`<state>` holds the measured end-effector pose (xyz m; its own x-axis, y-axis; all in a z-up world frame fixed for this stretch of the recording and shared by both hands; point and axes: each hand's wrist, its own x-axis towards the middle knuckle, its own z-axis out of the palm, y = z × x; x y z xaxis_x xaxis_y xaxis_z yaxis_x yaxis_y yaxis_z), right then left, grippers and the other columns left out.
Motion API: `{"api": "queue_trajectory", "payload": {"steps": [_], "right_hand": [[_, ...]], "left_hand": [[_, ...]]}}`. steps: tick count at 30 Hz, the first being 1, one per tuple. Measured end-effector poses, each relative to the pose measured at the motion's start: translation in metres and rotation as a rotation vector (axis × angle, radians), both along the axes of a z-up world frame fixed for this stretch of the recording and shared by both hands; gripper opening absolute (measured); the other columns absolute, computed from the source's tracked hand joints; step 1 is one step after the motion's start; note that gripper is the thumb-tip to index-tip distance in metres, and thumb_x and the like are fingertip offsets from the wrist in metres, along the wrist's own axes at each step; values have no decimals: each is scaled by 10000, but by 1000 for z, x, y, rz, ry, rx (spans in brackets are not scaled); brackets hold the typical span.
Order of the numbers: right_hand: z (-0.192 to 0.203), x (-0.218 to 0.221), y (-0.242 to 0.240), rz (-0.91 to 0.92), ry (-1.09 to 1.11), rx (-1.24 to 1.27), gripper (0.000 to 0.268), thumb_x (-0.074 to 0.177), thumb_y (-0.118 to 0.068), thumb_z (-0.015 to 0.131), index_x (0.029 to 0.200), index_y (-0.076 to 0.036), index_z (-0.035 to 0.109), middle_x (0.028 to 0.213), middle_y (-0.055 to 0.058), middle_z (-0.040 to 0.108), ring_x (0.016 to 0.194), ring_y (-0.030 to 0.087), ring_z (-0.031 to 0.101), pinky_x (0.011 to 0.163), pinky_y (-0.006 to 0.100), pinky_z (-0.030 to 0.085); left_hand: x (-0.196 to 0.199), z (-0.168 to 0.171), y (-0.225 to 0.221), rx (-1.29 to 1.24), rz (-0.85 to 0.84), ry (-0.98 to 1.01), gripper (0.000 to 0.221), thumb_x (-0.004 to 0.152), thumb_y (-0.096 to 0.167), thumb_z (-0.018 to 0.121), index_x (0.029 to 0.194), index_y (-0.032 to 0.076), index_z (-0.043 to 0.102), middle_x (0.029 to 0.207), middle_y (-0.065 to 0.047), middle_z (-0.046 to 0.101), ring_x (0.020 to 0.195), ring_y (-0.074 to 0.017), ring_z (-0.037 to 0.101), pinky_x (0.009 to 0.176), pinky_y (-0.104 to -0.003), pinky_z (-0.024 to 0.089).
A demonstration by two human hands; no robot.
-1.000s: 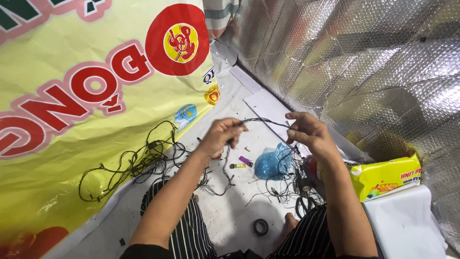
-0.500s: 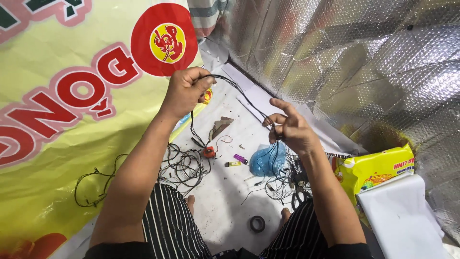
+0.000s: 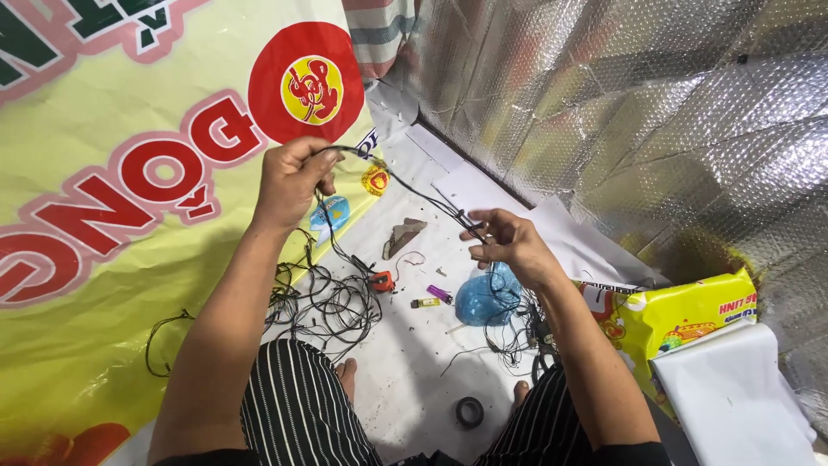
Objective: Untangling a mess of black wires and applying electrical tape to repair or organize them.
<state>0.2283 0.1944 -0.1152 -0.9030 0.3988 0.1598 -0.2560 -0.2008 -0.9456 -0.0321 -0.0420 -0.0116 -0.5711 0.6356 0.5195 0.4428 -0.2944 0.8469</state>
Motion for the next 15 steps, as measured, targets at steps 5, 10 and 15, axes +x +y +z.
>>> {"api": "queue_trajectory", "payload": {"steps": [5, 10, 15], "right_hand": [[-14, 5, 16, 33, -72, 55, 194, 781, 18, 804, 904, 131, 706, 666, 237, 690, 424, 212, 655, 339, 248, 502], [-3, 12, 15, 27, -68, 42, 133, 876, -40, 739, 884, 91, 714, 551, 150, 581, 365, 142, 552, 313, 202, 404], [1, 11, 12, -2, -76, 128, 145, 907, -46, 700, 914, 97, 728, 561, 111, 575, 443, 140, 565, 388, 229, 449]], "left_hand": [[-24, -34, -28, -6, 68, -85, 123, 993, 103, 694, 1025, -13, 720, 579, -137, 615, 566, -161, 660, 585, -253, 545], [-41, -76, -59, -94, 63, -134, 118, 1032, 75, 637, 1074, -13, 704, 743, -162, 674, 606, -184, 648, 648, -298, 561], [-38, -114, -81, -221, 71, -166, 153, 1045, 70, 606, 1112, -38, 692, 781, -193, 673, 636, -229, 653, 707, -344, 550]]}}
